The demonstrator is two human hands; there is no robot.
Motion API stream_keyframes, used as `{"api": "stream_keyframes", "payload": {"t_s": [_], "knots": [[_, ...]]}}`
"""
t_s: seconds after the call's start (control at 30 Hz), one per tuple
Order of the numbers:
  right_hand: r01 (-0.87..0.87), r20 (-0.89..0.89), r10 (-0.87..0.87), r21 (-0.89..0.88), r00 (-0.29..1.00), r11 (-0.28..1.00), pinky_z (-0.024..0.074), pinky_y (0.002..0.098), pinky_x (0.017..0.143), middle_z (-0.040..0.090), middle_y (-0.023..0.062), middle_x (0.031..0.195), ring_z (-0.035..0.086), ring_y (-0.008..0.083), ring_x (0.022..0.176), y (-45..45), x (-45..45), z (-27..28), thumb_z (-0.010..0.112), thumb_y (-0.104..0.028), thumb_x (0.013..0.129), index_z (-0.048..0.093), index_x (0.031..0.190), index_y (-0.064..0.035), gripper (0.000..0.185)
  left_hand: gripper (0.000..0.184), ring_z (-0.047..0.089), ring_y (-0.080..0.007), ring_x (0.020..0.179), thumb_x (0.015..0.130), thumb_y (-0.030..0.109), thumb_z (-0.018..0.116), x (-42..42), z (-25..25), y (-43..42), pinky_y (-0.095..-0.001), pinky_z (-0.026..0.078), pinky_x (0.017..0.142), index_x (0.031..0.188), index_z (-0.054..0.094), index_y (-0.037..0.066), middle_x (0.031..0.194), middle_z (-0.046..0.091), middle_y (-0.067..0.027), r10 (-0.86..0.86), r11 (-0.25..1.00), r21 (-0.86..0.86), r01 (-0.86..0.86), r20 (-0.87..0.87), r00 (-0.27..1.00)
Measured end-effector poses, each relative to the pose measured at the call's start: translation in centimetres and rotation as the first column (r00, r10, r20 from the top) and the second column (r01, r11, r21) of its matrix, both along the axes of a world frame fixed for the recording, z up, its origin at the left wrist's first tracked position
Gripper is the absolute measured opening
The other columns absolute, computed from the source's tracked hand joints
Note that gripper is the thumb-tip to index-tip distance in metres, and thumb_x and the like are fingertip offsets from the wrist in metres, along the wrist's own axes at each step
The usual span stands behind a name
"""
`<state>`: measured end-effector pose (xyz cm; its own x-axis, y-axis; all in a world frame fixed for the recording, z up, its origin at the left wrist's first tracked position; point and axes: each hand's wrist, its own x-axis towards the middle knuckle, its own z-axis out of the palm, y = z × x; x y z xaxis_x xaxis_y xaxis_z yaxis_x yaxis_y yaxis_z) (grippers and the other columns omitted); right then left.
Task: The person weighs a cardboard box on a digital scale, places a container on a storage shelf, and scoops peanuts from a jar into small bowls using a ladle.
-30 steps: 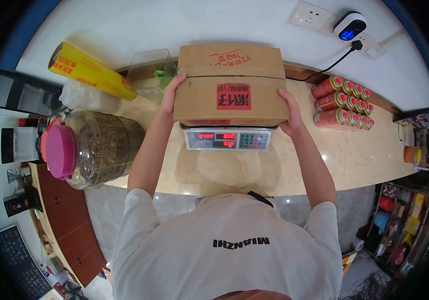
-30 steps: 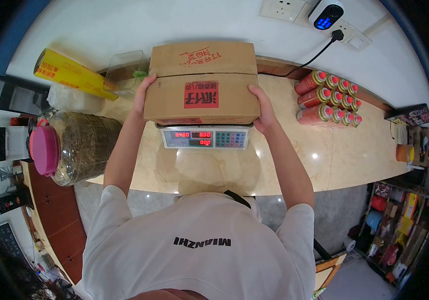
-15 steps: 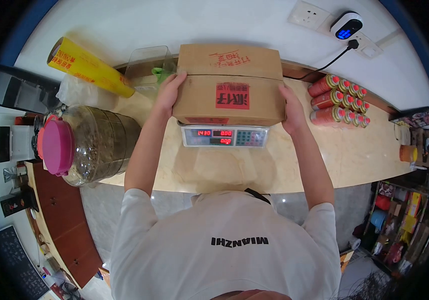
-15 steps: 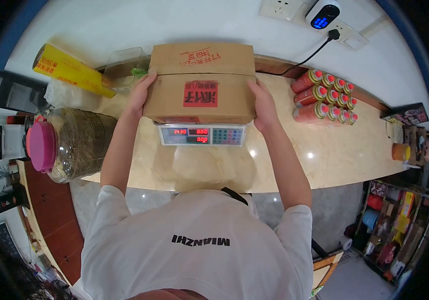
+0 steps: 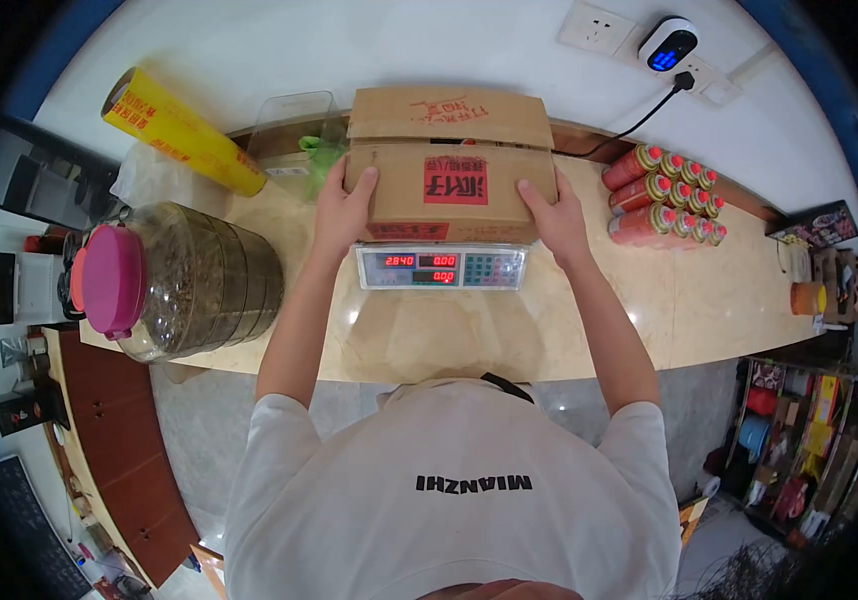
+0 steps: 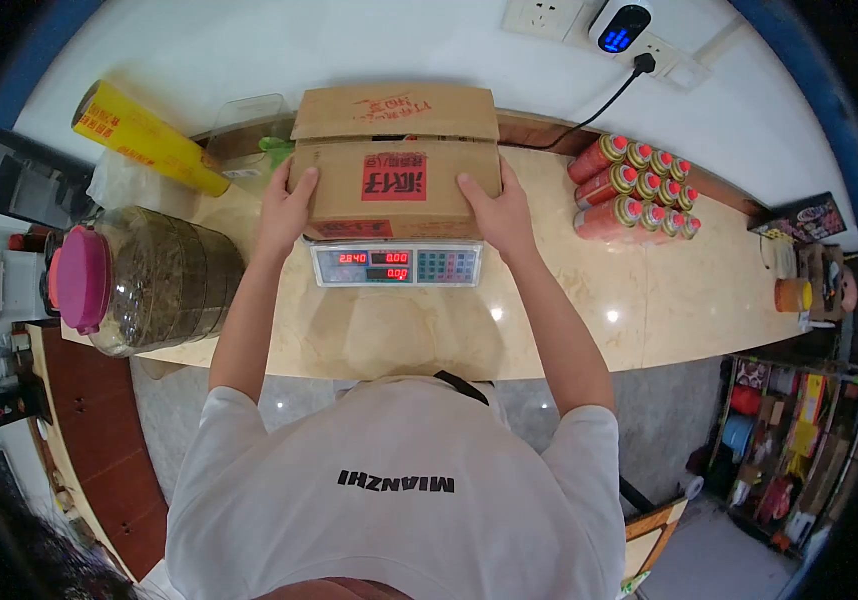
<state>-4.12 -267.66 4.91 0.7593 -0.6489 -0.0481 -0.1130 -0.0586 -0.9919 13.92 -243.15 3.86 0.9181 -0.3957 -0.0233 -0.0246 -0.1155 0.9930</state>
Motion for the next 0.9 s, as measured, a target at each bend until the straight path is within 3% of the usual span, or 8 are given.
{"api": "stream_keyframes", "payload": {"t_s": [0.1,0.33,0.73,0.9], "knots": [[0.007,-0.043,-0.012,-0.1,0.999,0.995,0.0495,0.0335,0.095,0.068,0.0144,0.123,0.065,0.02,0.11,-0.3,0.1,-0.5,0.071,-0.028,0.091,0.053,0.138,-0.0001,0.058,0.057,0.063,-0.0204,0.112,0.096,0.024,0.065,0.2,-0.8,0.1,-0.0323,0.048,0.097,0.14,0.047,-0.006,0.126,0.065,-0.0166,0.015,1.0,-0.026,-0.015,0.006,1.0],[0.029,-0.049,-0.035,-0.123,0.998,0.992,0.0508,0.0335,0.092,0.071,0.0144,0.117,0.067,0.0208,0.105,-0.6,0.7,-0.6,0.071,-0.03,0.091,0.061,0.131,-0.0021,0.049,0.056,0.064,-0.0212,0.109,0.094,0.026,0.067,0.8,-1.2,-0.3,-0.0323,0.049,0.095,0.136,0.051,-0.007,0.123,0.066,-0.0179,0.025,1.0,-0.001,-0.025,0.041,0.999],[0.035,0.023,-0.033,-0.126,0.999,0.991,0.0505,0.0334,0.093,0.07,0.0139,0.119,0.066,0.0196,0.108,-1.5,0.4,-2.5,0.073,-0.033,0.09,0.059,0.134,-0.0017,0.056,0.059,0.064,-0.0231,0.11,0.092,0.029,0.07,0.5,-2.5,-0.5,-0.0333,0.049,0.095,0.134,0.05,-0.009,0.123,0.066,-0.0199,0.062,0.998,0.001,-0.062,0.108,0.992],[-0.001,0.07,0.011,-0.137,0.998,0.991,0.0485,0.0342,0.098,0.065,0.0179,0.125,0.063,0.0225,0.113,-1.6,0.4,-2.8,0.074,-0.039,0.089,0.049,0.139,0.005,0.072,0.06,0.064,-0.0231,0.111,0.092,0.03,0.071,0.5,-3.0,-0.6,-0.0329,0.049,0.095,0.134,0.052,-0.008,0.123,0.066,-0.02,0.075,0.997,-0.036,-0.071,0.119,0.99]]}}
